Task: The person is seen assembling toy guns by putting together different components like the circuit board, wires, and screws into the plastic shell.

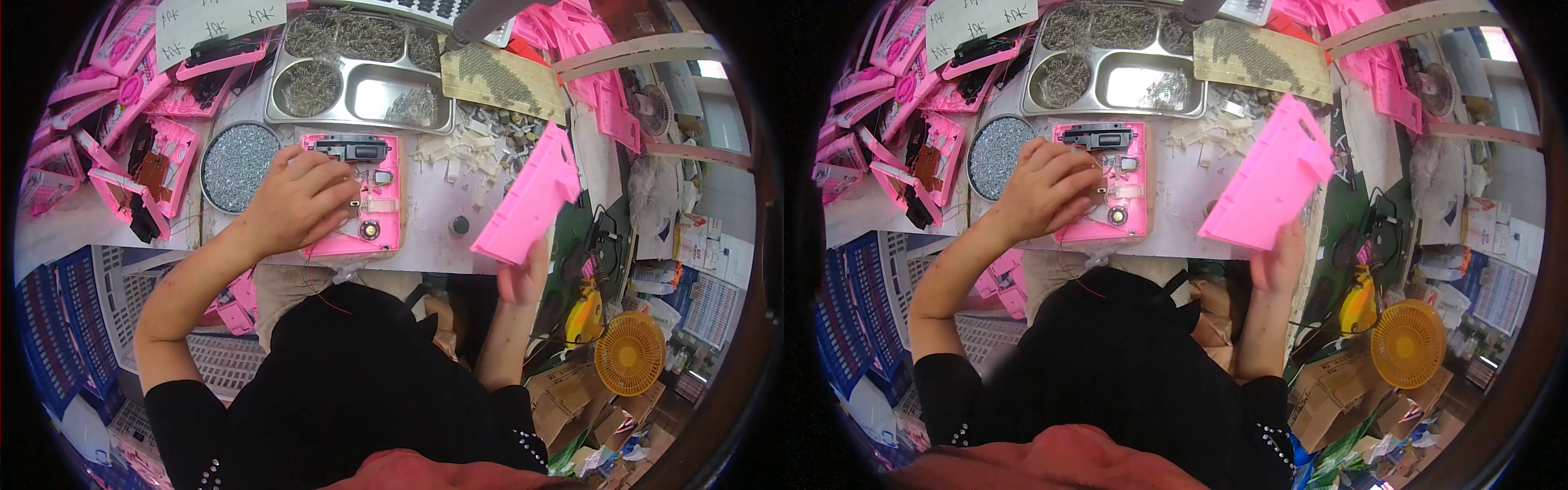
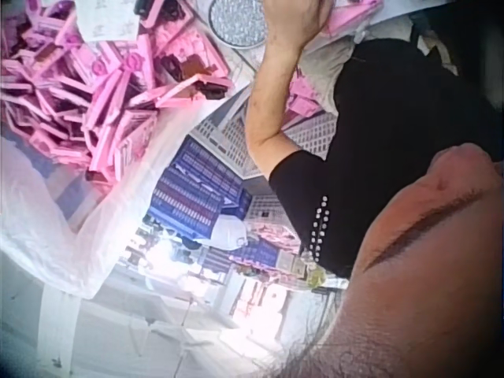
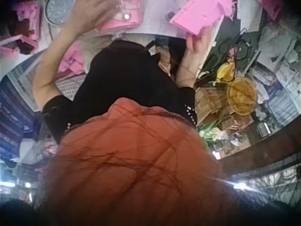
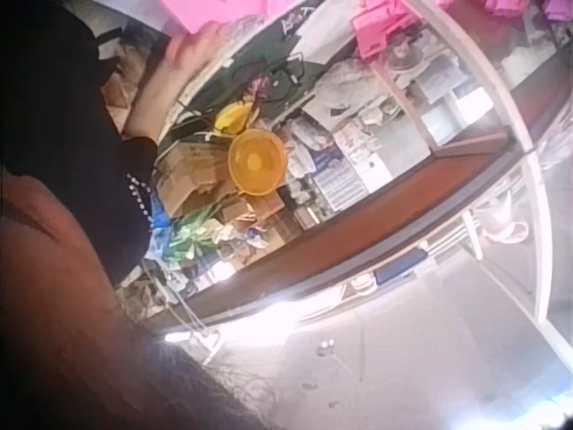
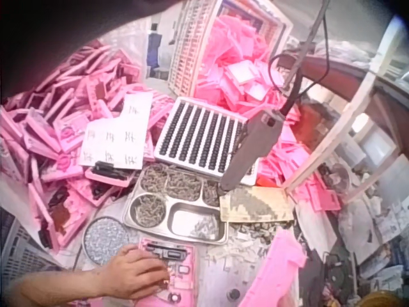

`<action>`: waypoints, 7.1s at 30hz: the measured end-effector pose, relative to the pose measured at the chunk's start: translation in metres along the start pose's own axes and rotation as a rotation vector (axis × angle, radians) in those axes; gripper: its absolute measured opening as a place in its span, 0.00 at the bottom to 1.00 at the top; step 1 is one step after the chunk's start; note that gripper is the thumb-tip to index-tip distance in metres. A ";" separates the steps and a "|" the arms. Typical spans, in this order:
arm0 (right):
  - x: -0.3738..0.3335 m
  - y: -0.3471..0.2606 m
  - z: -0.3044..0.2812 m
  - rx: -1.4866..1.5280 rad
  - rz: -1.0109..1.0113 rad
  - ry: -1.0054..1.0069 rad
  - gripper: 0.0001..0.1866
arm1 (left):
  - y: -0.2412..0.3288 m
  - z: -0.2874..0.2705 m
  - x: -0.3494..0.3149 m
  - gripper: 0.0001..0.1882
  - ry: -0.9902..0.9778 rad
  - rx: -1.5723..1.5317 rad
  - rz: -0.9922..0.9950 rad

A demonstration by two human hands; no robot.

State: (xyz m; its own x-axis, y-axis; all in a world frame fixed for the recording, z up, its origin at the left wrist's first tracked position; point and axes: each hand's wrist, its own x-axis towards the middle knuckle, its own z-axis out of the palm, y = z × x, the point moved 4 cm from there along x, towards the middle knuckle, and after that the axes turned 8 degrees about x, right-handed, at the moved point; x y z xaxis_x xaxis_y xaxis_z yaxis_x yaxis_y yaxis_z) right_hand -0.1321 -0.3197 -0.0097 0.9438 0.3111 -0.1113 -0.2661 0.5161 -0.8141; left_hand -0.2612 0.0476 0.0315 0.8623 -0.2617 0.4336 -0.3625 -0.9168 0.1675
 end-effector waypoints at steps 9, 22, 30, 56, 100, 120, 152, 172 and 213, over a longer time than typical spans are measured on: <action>0.005 0.081 0.104 -0.209 0.215 -0.200 0.33 | 0.033 0.000 -0.012 0.42 -0.021 -1.244 -0.818; 0.011 0.089 0.133 -1.296 -0.238 -0.557 0.37 | 0.029 0.009 -0.047 0.40 -0.005 -0.530 -0.799; 0.026 0.087 0.138 -1.371 -0.191 -0.761 0.37 | 0.049 0.013 -0.064 0.34 0.037 -0.389 -0.890; 0.034 0.074 0.162 -1.407 -0.364 -0.992 0.32 | 0.040 0.011 -0.064 0.32 0.122 -0.530 -0.952; 0.031 0.066 0.152 -1.577 -0.050 -0.841 0.35 | 0.017 -0.002 -0.070 0.25 -0.117 -0.355 -0.877; 0.092 0.192 0.352 -1.483 -0.678 -1.367 0.06 | -0.076 -0.015 -0.079 0.08 0.023 0.194 -0.853; 0.022 0.067 0.172 -1.289 -0.581 -1.044 0.11 | -0.040 -0.020 -0.071 0.07 0.070 -0.131 -0.816; 0.018 0.075 0.226 -0.546 0.040 -1.516 0.14 | 0.043 -0.003 -0.048 0.09 -0.417 -1.487 -0.736; 0.065 0.071 0.196 -1.394 -0.436 -1.029 0.05 | -0.034 0.007 -0.033 0.07 0.096 -0.222 -0.836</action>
State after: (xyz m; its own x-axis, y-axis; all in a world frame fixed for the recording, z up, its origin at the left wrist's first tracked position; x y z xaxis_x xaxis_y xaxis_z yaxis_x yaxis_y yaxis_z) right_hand -0.1278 -0.1063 0.0366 0.2583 0.9553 0.1440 0.8055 -0.1307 -0.5780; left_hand -0.2753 0.0854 0.0056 0.8466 0.5067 0.1628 0.3068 -0.7146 0.6287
